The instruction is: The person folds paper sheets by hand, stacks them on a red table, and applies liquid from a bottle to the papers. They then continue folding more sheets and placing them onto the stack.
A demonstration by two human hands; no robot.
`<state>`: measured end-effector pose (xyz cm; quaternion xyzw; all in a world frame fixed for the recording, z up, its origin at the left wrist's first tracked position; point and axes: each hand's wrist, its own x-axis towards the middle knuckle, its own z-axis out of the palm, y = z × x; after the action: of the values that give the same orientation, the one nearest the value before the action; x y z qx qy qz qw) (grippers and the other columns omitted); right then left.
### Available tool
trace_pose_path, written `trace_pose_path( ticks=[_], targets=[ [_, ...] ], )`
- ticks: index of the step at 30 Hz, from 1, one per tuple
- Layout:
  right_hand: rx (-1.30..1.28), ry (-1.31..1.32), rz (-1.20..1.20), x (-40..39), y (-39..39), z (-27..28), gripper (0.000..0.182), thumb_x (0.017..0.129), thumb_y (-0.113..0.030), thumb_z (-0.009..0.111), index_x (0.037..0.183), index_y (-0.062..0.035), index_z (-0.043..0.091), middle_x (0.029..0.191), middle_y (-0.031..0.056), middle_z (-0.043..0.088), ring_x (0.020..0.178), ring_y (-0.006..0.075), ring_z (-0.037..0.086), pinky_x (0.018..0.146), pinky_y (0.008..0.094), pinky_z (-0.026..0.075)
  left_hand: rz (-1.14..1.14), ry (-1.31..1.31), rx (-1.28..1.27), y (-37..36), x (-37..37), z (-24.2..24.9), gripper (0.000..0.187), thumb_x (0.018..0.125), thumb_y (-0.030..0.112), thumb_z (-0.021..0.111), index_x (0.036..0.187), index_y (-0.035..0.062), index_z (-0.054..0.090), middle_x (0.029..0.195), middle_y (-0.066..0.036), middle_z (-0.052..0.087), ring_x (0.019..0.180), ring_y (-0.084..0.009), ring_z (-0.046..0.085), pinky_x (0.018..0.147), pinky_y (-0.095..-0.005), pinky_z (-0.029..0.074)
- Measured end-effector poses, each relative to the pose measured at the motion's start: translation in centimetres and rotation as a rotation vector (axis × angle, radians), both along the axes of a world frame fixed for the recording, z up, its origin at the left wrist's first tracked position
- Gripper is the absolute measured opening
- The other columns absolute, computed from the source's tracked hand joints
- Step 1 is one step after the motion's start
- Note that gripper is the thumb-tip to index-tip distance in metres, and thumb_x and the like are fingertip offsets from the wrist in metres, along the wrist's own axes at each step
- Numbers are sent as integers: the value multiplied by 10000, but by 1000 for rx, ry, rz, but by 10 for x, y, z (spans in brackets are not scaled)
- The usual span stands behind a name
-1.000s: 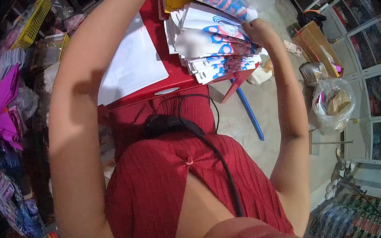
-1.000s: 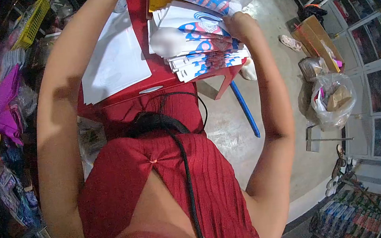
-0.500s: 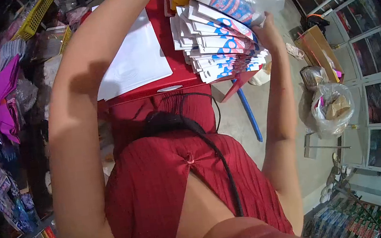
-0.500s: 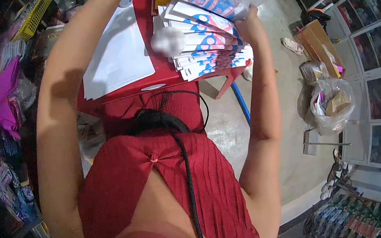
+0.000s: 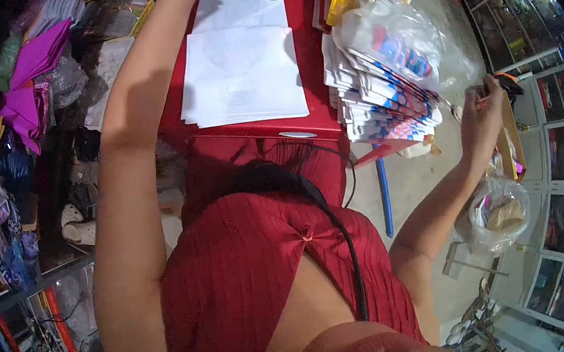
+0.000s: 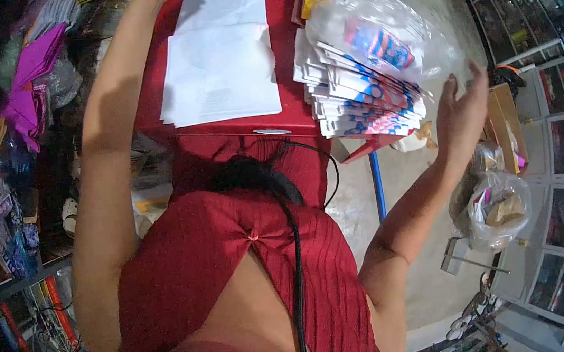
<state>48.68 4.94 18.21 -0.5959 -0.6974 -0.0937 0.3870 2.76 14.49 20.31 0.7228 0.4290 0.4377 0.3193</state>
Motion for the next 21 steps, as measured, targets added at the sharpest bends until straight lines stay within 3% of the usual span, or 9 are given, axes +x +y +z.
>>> trace_pose_path(
  ticks=[2,5,7,8,9,12,15,17,21],
  targets=[
    [79,10,-34,-39,-11,19,352,934,-99,591,1255,31,530,1275,221,584,1189,322,574,1001,377,435,497,101,68,27,-64,-56,284,897,267,668,1010,7,683,928,-75,689,861,-200,651,780,-341,527],
    [278,328,454,-113,-16,22,272,918,-2,580,1190,19,578,1245,143,619,1120,182,604,900,314,493,830,504,-128,21,-103,-115,489,829,356,723,1198,43,650,1093,-143,693,999,-265,649,861,-347,513],
    [101,380,539,-166,-9,7,239,911,-64,616,1140,4,615,1099,129,679,956,210,668,825,307,512,881,519,-202,28,-128,-170,652,739,510,746,1184,44,646,1180,-191,650,1085,-383,620,896,-483,497],
    [2,349,640,-188,4,-4,273,901,-113,645,1143,8,612,1071,138,686,915,215,675,803,309,517,998,496,-150,27,-123,-190,608,738,486,759,1135,35,661,1176,-200,651,1098,-372,618,915,-468,492],
    [-187,464,618,-215,10,-9,291,901,-141,650,1137,25,608,1053,164,686,909,224,677,810,320,518,967,430,-132,25,-121,-201,624,725,490,771,1129,30,650,1171,-208,651,1100,-377,612,929,-454,489],
    [-140,469,708,-267,96,-62,402,866,-234,689,1121,62,594,1109,233,648,1030,356,639,904,397,492,1024,367,-67,31,-112,-214,668,723,486,779,1189,38,613,1171,-172,662,1114,-365,603,964,-463,450],
    [-145,375,531,-297,169,-97,559,817,-285,736,1196,75,539,1140,270,620,1097,385,601,948,434,467,1012,329,-119,19,-99,-198,707,703,470,801,1210,20,599,1104,-130,700,1066,-299,642,939,-443,460],
    [-177,289,309,-309,193,-102,731,744,-338,796,1247,82,474,1195,304,581,1124,406,579,964,458,457,995,319,-236,18,-92,-191,708,718,476,794,1262,88,561,1127,-99,697,1131,-322,600,1008,-549,316],
    [-164,307,321,-320,224,-109,815,688,-358,842,1251,74,443,1201,304,570,1134,436,561,961,471,462,975,283,-266,25,-86,-192,626,711,442,806,1211,121,609,1122,-80,701,1084,-318,624,953,-533,336]
  ],
)
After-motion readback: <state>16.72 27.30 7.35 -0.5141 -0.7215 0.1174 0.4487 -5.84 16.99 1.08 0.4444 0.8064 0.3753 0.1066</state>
